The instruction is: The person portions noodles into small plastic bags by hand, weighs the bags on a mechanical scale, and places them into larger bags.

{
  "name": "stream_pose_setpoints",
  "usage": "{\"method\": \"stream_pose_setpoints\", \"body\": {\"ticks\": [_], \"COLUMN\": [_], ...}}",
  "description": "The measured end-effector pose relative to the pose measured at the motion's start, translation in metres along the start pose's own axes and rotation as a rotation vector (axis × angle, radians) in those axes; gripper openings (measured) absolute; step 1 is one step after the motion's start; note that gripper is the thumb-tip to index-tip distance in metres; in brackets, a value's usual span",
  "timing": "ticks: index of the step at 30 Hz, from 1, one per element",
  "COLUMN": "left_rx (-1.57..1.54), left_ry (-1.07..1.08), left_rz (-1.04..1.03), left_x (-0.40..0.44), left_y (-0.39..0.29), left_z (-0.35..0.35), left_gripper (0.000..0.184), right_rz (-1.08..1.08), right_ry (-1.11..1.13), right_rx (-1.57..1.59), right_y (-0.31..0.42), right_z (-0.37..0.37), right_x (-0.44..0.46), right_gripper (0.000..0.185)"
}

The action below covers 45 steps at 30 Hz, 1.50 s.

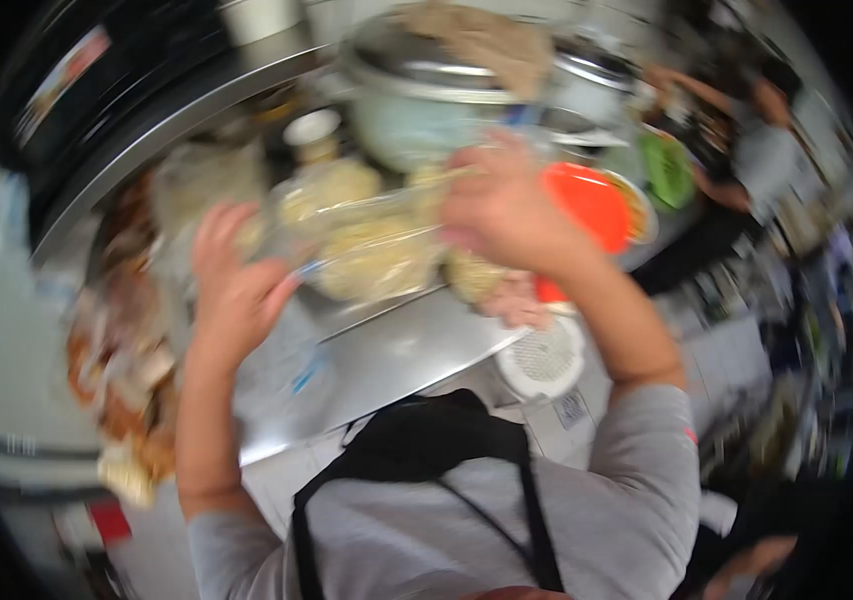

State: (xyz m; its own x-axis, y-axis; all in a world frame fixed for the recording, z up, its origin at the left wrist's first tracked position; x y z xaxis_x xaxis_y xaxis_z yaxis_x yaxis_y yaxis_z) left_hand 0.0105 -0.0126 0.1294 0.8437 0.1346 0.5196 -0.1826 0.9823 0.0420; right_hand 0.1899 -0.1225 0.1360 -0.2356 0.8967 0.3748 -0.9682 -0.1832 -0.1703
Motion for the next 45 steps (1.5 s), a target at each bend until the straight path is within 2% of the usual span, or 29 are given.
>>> {"method": "stream_pose_setpoints", "body": {"ticks": [1,2,3,4,5,7,9,12,15,18,21,23,24,25,27,28,30,32,35,36,37,38,40,41,42,44,45], "left_rx": [-0.036,-0.107,-0.202,-0.342,-0.189,-0.463,-0.697,-0.949,-1.142,-1.258,-1.299,-1.358,-1.408,-1.458,-1.389,-1.352,-0.952,-0.865,-1.062,-0.986,-0.912,-0.838,-0.799,-0.779,-0.766,-0.733,-0.396], "left_ry": [0.020,0.186,0.329,0.253,0.264,0.278,0.205,0.124,0.095,0.102,0.092,0.017,-0.053,-0.127,-0.098,-0.081,0.314,0.198,0.495,0.396,0.298,0.201,0.276,0.313,0.254,0.141,0.247], "left_rz": [0.009,-0.003,0.031,0.033,-0.080,0.126,0.223,0.293,0.264,0.240,0.242,0.321,0.394,0.465,0.411,0.385,0.385,0.379,0.653,0.621,0.587,0.554,0.551,0.550,0.488,0.373,0.231], "left_x": [-0.003,-0.011,-0.026,-0.036,-0.031,-0.046,-0.068,-0.086,-0.091,-0.095,-0.101,-0.113,-0.119,-0.124,-0.120,-0.118,-0.154,-0.134,-0.151,-0.145,-0.139,-0.132,-0.114,-0.109,-0.110,-0.118,-0.108], "left_y": [0.000,0.010,0.030,0.042,0.031,0.042,0.055,0.058,0.045,0.036,0.040,0.049,0.055,0.060,0.039,0.031,0.047,0.013,0.020,0.019,0.013,0.006,-0.003,-0.005,-0.003,0.004,-0.004], "left_z": [-0.015,-0.048,-0.086,-0.096,-0.090,-0.096,-0.109,-0.118,-0.122,-0.125,-0.124,-0.124,-0.127,-0.132,-0.136,-0.137,-0.203,-0.200,-0.263,-0.256,-0.252,-0.246,-0.230,-0.225,-0.229,-0.247,-0.247], "left_gripper": [0.010,0.009,0.012,0.015,0.012,0.004,0.005,0.015,0.019,0.020,0.016,0.018,0.028,0.040,0.072,0.089,0.115,0.086,0.042,0.031,0.021,0.016,0.016,0.016,0.017,0.018,0.019], "right_rz": [0.064,0.034,0.035,0.066,0.009,-0.079,-0.161,-0.311,-0.240,-0.255,-0.028,-0.077,-0.103,-0.176,-0.326,-0.336,-0.364,-0.477,-0.554,-0.560,-0.469,-0.377,-0.301,-0.314,-0.327,-0.376,-0.377], "right_ry": [0.096,0.364,0.319,0.214,0.141,0.025,-0.052,-0.097,-0.060,0.016,0.128,0.201,0.236,0.153,-0.019,-0.037,-0.078,-0.092,-0.097,-0.097,-0.239,-0.367,-0.310,-0.136,0.038,0.198,0.284], "right_rx": [0.018,-0.141,0.024,0.062,0.051,0.184,0.438,0.920,0.862,0.880,1.087,1.003,0.959,1.095,1.362,1.410,1.505,1.597,1.765,1.824,1.627,1.425,1.216,1.205,1.191,1.148,1.142], "right_y": [-0.003,-0.010,-0.011,-0.007,-0.011,-0.015,-0.030,-0.029,0.006,0.025,0.044,0.050,0.054,0.055,0.057,0.060,0.062,0.060,0.059,0.057,0.052,0.051,0.056,0.057,0.058,0.052,0.056], "right_z": [-0.031,-0.074,-0.082,-0.064,-0.059,-0.059,-0.080,-0.138,-0.194,-0.203,-0.242,-0.261,-0.265,-0.265,-0.265,-0.264,-0.261,-0.254,-0.265,-0.272,-0.264,-0.256,-0.232,-0.225,-0.221,-0.254,-0.270], "right_x": [-0.002,-0.009,-0.015,-0.014,-0.015,-0.026,-0.043,-0.079,-0.076,-0.049,-0.017,-0.008,-0.005,-0.006,-0.014,-0.014,-0.013,-0.017,-0.030,-0.036,-0.042,-0.050,-0.060,-0.066,-0.069,-0.063,-0.054], "right_gripper": [0.006,0.004,0.003,0.006,0.006,0.012,0.036,0.093,0.126,0.104,0.065,0.039,0.029,0.026,0.023,0.023,0.024,0.024,0.024,0.025,0.025,0.026,0.029,0.030,0.031,0.027,0.026]}}
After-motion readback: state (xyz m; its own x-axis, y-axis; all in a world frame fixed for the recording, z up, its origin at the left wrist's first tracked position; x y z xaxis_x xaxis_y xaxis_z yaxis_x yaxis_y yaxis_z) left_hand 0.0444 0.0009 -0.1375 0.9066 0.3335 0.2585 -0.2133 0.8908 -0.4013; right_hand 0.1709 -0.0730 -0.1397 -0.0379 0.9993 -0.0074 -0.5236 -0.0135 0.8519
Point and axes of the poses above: each hand's wrist, its own x-axis towards the middle knuckle, its own z-axis out of the back of the hand, y = z × x, the point moved 6 cm from there along x, towards the middle knuckle, and after that the axes turned 11 degrees about y, right-handed, at the moved point
